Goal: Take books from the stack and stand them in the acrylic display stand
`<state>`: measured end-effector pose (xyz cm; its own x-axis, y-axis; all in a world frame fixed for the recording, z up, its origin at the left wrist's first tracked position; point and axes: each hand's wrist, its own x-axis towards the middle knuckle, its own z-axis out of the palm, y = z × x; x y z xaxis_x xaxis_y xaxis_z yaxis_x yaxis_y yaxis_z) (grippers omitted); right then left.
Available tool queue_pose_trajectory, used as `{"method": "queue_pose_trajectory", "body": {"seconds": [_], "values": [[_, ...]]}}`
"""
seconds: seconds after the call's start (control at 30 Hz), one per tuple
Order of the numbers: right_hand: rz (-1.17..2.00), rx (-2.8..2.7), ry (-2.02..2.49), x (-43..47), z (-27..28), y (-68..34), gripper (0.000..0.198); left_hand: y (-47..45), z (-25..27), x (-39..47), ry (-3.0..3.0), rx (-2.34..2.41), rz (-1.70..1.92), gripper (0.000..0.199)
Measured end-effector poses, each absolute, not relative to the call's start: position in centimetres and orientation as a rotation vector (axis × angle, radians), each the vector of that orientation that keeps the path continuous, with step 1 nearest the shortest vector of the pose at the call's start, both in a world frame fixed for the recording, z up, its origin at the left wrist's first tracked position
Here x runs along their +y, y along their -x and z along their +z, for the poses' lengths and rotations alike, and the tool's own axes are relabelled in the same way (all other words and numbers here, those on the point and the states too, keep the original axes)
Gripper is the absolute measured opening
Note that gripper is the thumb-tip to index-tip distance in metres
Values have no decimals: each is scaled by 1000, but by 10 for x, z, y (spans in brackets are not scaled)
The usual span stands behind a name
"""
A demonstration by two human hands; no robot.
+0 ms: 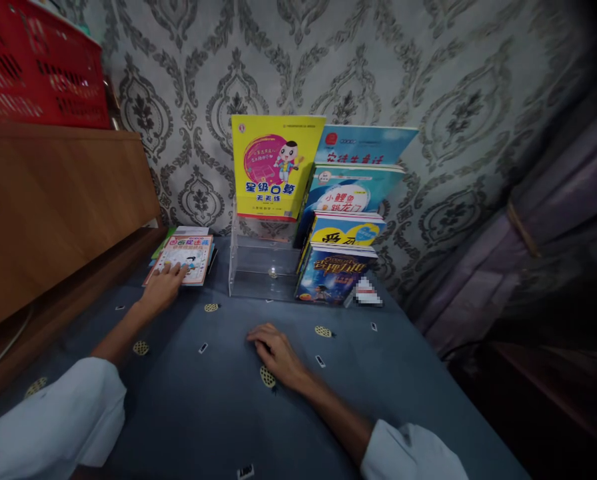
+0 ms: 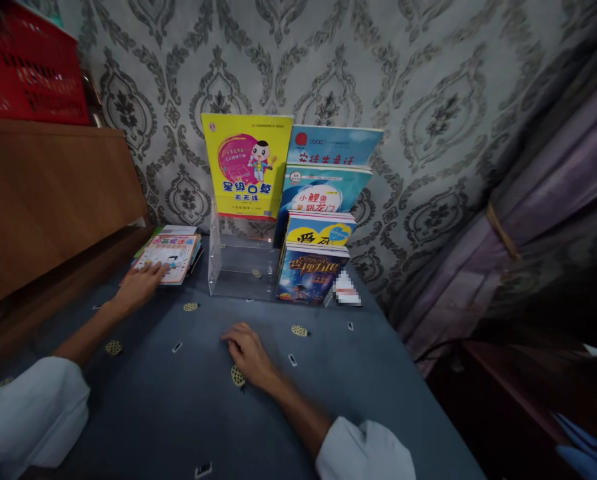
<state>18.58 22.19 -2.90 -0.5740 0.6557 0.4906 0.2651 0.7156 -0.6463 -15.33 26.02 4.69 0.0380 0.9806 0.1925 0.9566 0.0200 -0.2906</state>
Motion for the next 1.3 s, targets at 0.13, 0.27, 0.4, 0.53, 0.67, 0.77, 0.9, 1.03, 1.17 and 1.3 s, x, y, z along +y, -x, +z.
{"method": "queue_pose_trajectory", "body": {"seconds": [0.13, 0.27, 0.4, 0.53, 0.67, 0.77, 0.9, 1.03, 1.17, 1.3], "values": [[653, -2181, 664, 223, -31, -186, 30, 142, 40, 237, 1999, -1949, 128, 65], [657, -2195, 685, 224, -33, -186, 29, 134, 29, 208, 2045, -1970, 125, 65], [660, -2195, 667, 224, -35, -186, 29, 127, 11, 170, 2137, -1979, 170, 72], [645, -2202, 661, 224, -33, -185, 29, 120, 3, 133, 2251, -1991, 218, 71], [642, -2209, 662, 224, -31, -185, 30, 127, 12, 118, 2422, -2032, 223, 60], [652, -2210, 668, 224, -31, -184, 31, 143, 19, 132, 2590, -2050, 103, 58], [652, -2219, 677, 224, -31, -184, 32, 159, 9, 169, 2428, -2191, -172, 64], [656, -2224, 696, 224, -31, -185, 32, 158, -16, 190, 2214, -2299, -165, 66], [671, -2219, 706, 224, -32, -185, 31, 156, -34, 182, 2257, -2155, -200, 65], [682, -2194, 739, 225, -33, -185, 30, 153, -40, 165, 2276, -2015, -295, 65]]}}
